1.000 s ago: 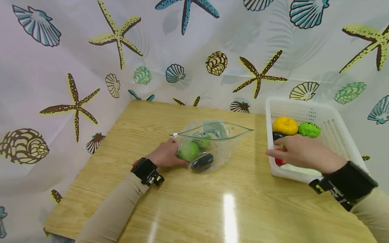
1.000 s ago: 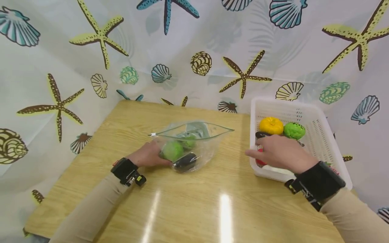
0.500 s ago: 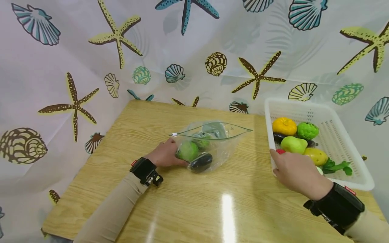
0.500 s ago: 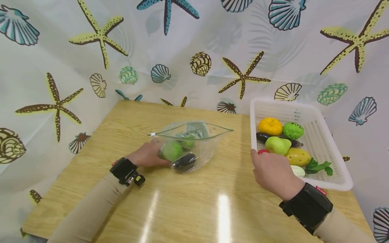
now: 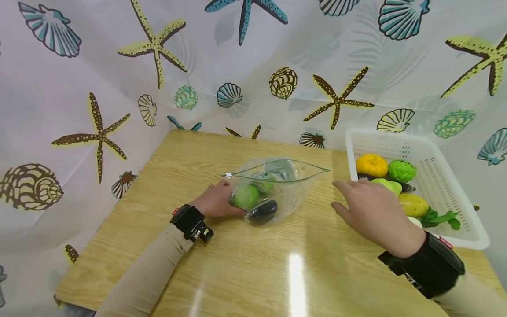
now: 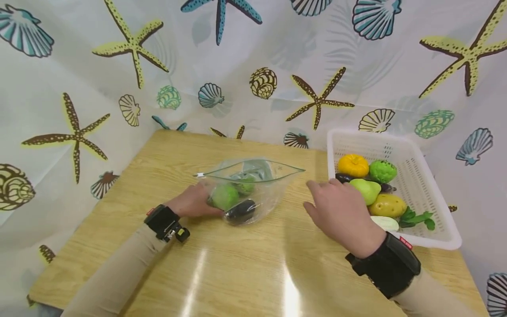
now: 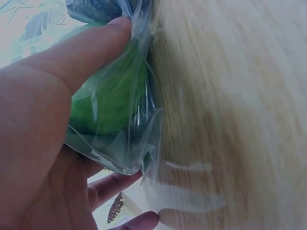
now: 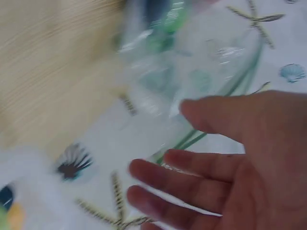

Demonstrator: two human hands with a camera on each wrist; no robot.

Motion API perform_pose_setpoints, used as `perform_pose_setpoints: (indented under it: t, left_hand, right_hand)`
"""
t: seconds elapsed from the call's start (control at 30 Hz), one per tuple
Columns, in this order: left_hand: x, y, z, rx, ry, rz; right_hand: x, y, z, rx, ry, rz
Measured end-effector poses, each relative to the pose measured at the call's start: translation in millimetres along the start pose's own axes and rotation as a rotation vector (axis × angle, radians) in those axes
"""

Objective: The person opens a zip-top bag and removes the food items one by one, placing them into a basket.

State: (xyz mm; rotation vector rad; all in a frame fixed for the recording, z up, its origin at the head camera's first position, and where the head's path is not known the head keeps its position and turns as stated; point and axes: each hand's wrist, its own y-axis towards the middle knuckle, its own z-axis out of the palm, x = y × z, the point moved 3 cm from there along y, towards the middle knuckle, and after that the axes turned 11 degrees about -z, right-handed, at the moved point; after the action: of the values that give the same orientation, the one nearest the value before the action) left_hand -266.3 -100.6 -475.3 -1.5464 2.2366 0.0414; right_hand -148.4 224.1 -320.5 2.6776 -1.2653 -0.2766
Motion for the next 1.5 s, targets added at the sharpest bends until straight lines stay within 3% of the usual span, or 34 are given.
perform_pose_setpoints:
  t: [0.1,0.2,0.43,0.7,0.97,1.3,1.5]
  left_hand:
    - [-0.2,2.2,-0.4,-0.006,0.010,0.000]
    - [0.3,3.2,-0.6,-0.002,0.011,0.000]
    - [1.9,-0.5,-1.5,0.019,0.009,0.001]
    - [3.6,-0.1,-3.0,0.036,0.015,-0.027]
    - [4.6,-0.9,-3.1,0.035,0.014,-0.012]
    - [6.3,1.8,-1.7,0.022,0.038,0.003]
    - [6.7,2.1,0.5,0.007,0.058,0.003]
  right_hand:
    - [19.6,32.3,-15.2,-0.089,0.085,-0.062]
    - [32.1,63.8,-21.0,-0.074,0.175,-0.132]
    - [32.0,111.3,-6.6,0.194,0.439,-0.186]
    - [23.8,146.4,18.8,0.389,0.514,-0.183]
    - [25.6,158.0,59.5,0.580,0.481,-0.256]
    - [38.7,150.6,83.7,0.603,0.422,-0.351]
    - [45.9,145.6,94.5,0.668,0.464,-0.315]
